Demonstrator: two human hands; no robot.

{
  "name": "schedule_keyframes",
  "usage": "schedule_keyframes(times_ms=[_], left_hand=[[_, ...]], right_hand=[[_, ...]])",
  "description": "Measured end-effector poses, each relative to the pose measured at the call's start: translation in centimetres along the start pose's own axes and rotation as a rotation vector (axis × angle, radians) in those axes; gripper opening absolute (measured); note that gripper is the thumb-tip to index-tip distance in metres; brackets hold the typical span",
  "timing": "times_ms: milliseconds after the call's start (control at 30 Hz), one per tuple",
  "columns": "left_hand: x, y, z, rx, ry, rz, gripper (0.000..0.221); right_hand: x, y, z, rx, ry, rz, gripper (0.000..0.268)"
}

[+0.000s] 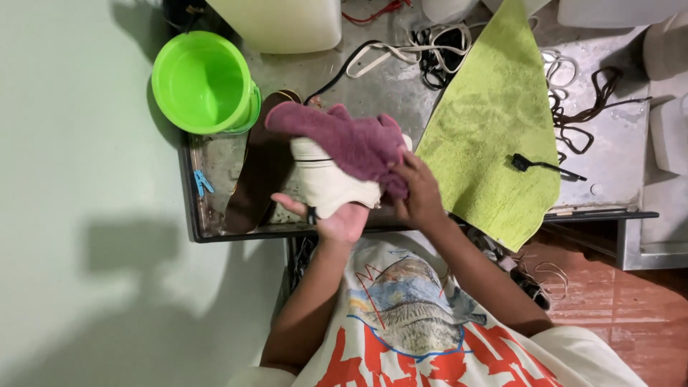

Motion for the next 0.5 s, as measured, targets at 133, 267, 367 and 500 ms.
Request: schedule_keyframes(times_ms=[133,267,367,500], left_hand=[[2.0,2.3,0.2,0.059,0.003,0.057,0.123],[4.4,4.5,0.0,0.103,-0.016,0.1,0.12],[5.2,6.3,0.3,0.149,-0.013,0.143,0.116],[5.6,8.5,0.7,0.211,-0.005,0.208,0.111]], right_hand=[[4.8,4.0,0.9,-0.042,-0.432,0.013,0.023],[5.5,7.9,-0.1,0.098,-0.51,-0.118,0.028],[2.8,10.6,-2.7,0.161,-0.356,-0.254,0.026],[2.6,10.0,-2.4,0.094,-0.237,-0.281,0.027]])
Point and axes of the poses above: each hand's wrist, its own z-axis away from the middle knuckle, its own y-axis out of the back of the hand, x = y × z, the point moved 6 cm from there along -z, towards the middle knuckle, and after that the axes turned 1 degree about -x, right-handed, at the moved point
